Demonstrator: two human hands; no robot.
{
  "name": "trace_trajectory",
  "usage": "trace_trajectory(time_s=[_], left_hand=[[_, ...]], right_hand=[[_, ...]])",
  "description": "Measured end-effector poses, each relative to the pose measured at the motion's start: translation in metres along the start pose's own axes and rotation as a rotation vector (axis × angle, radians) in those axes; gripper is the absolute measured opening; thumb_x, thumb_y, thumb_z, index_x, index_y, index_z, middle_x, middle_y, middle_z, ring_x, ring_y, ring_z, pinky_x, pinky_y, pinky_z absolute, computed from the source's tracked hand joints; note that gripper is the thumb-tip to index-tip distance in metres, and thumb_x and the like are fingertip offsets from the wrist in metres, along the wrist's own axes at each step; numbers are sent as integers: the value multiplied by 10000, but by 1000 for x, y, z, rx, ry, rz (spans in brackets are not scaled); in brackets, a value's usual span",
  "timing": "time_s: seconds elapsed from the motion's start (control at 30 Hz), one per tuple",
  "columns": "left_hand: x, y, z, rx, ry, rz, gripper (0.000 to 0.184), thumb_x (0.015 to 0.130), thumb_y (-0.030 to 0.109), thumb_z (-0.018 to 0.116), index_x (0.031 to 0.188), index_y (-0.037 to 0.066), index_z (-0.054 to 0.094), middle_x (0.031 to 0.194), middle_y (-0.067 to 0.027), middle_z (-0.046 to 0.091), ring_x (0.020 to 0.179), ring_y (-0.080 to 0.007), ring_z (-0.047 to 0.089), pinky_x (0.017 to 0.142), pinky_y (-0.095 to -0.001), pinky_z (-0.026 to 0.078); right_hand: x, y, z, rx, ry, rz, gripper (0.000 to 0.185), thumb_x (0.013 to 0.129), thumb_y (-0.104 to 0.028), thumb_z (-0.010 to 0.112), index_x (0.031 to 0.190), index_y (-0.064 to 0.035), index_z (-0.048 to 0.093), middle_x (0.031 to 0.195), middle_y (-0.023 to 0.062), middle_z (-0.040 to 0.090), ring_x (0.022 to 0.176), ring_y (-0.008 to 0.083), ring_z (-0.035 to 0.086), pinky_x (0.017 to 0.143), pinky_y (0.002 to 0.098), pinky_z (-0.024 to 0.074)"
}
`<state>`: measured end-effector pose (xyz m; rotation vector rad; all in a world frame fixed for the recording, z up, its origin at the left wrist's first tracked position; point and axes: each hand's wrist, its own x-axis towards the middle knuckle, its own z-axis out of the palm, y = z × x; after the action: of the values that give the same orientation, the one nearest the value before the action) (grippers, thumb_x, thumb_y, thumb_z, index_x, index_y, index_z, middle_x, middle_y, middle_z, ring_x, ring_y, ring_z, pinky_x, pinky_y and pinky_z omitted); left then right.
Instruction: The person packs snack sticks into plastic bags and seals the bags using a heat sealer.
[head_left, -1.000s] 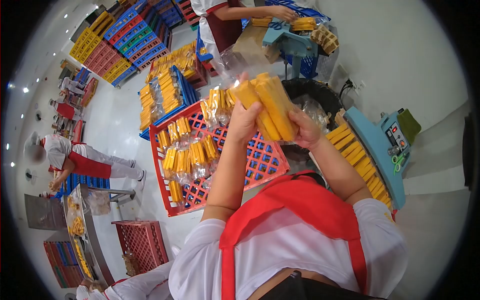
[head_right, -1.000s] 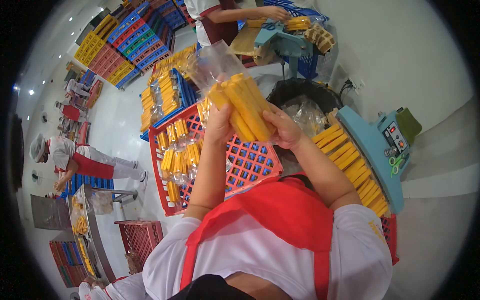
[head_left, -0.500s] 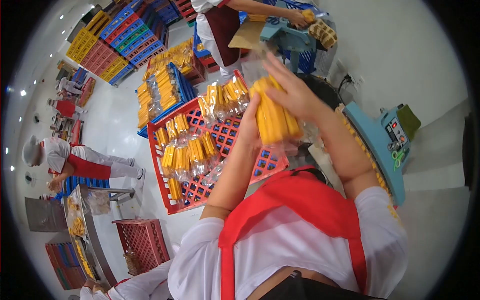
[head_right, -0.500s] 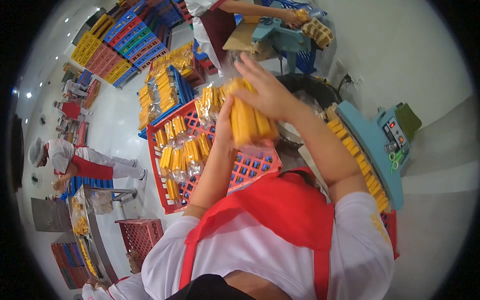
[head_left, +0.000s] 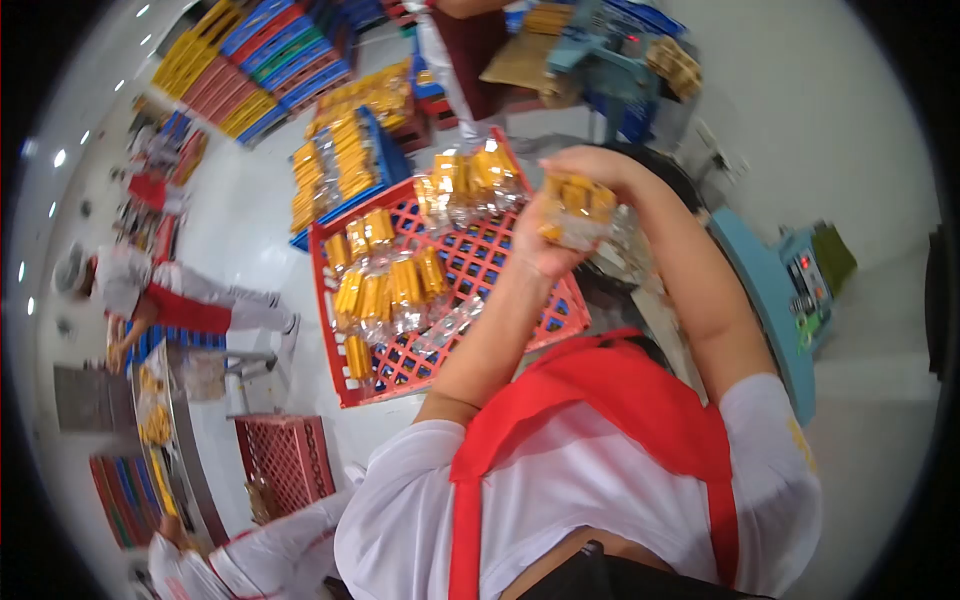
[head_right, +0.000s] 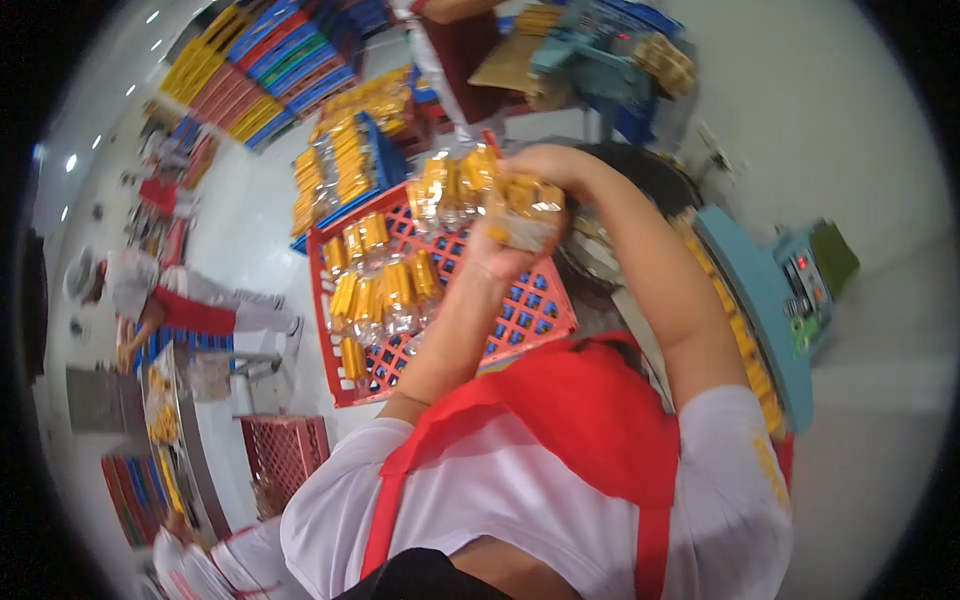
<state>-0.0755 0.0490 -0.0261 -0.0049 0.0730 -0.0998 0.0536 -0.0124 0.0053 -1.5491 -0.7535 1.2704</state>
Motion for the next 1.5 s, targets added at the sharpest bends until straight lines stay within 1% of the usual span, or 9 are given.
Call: trace_trajectory(time_s=[0.13,0.27,0.37,0.47,0.77,0.9,1.0,1.27,1.5], left_hand=[[-20,9,2,134,20,177,363,876,311,321,1110,75,465,1021,-117,550,855,-252,570,733,-389,474],[-64,32,-9,252,-77,103,450,878,341,293,1178,22,399,1063,-197,517,868,-286,571,714,-376,493],[-103,36,-20,290,-121,32,451,875,328,307,1184,12,392,1075,-205,509,912,-308,556,753,-394,483],[-126,28,-39,71,19,-11,462,863,309,327,1206,1,360,1098,-240,481,916,-359,542,734,-432,482],[-161,8,-102,-77,169,78,548,862,374,350,1253,-4,287,1174,-188,447,1039,-297,483,832,-402,430],[-182,17,-296,41,565,233,286,852,332,419,934,78,522,974,-96,563,891,-203,543,778,-333,445],[-233,11,-360,-50,1192,571,143,821,225,440,785,94,483,560,24,423,465,-83,379,406,-254,324],[-247,119,-360,121,1410,864,404,826,124,446,1214,70,345,877,-52,505,673,-129,486,523,-240,418],[-220,194,-389,40,1405,1023,335,803,118,528,1111,78,403,1031,-66,454,817,-163,467,644,-291,433]], right_hand=[[-2,-3,32,-829,532,-418,323,831,-264,501,1028,-9,516,998,44,496,905,67,452,784,200,366],[-6,-23,45,-402,500,-735,489,797,-279,543,1140,51,431,1144,107,436,1015,151,432,877,271,335],[-7,-32,38,-32,454,-532,302,800,-168,537,1043,10,513,996,88,523,922,113,491,812,224,367],[-15,-36,43,7,-113,-310,144,748,-100,575,850,1,559,671,24,572,644,91,540,620,200,412],[-7,18,83,-12,-462,70,125,744,-118,606,667,-21,584,620,0,553,559,61,520,526,191,424],[8,71,103,-39,-351,180,142,759,-118,582,675,-4,582,624,13,555,549,67,508,513,193,410],[24,144,114,-48,-207,241,167,772,-134,571,667,-4,578,628,26,557,541,77,504,515,202,413],[37,331,126,720,427,524,115,821,-160,508,858,-55,535,703,22,536,604,118,514,542,220,409],[9,340,127,723,588,719,165,835,-186,491,980,-115,527,701,6,541,611,102,510,535,221,385]])
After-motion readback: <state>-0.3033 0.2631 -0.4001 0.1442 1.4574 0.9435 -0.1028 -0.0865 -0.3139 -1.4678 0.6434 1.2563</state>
